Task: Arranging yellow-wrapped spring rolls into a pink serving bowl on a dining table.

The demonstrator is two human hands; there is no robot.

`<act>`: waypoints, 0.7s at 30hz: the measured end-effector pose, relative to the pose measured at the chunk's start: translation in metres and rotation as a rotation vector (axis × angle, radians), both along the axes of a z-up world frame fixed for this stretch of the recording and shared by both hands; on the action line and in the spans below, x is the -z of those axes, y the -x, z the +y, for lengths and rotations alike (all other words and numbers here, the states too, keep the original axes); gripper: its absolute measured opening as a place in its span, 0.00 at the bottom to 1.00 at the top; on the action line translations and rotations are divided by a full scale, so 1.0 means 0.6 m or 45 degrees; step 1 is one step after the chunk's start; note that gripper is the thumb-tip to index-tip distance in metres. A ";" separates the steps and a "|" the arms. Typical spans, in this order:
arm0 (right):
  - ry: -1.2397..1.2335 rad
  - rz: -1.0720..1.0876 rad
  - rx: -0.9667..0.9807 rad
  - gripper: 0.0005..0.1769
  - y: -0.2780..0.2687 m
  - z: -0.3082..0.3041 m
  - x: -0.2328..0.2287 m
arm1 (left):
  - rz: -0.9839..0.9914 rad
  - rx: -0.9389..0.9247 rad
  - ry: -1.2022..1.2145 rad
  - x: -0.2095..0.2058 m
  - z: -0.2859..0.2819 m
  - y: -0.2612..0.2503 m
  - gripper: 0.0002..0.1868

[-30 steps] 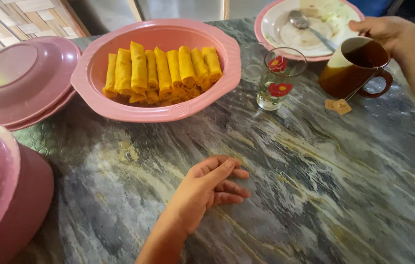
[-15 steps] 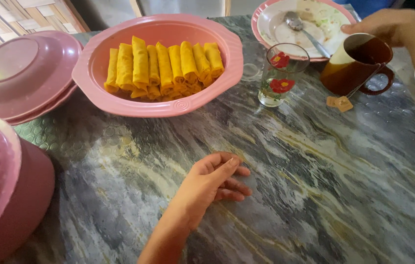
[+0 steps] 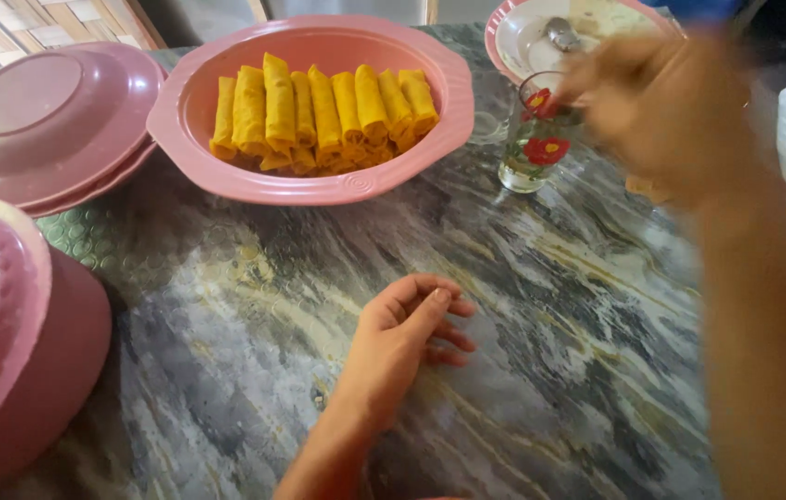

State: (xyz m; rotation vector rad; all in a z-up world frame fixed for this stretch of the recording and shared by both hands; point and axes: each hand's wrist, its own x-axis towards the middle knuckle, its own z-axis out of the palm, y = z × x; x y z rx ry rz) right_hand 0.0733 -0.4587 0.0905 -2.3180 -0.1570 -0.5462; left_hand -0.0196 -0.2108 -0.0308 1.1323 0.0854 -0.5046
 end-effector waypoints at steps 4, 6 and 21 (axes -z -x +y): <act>-0.335 0.098 -0.286 0.15 0.080 0.130 0.080 | -0.318 -0.199 -0.172 0.009 0.031 -0.010 0.11; -0.393 0.248 -0.229 0.19 0.102 0.176 0.102 | -0.391 -0.300 -0.182 0.004 0.055 -0.018 0.10; -1.202 0.779 -0.250 0.20 0.001 0.235 0.136 | -0.328 -0.720 0.066 -0.060 0.188 -0.128 0.11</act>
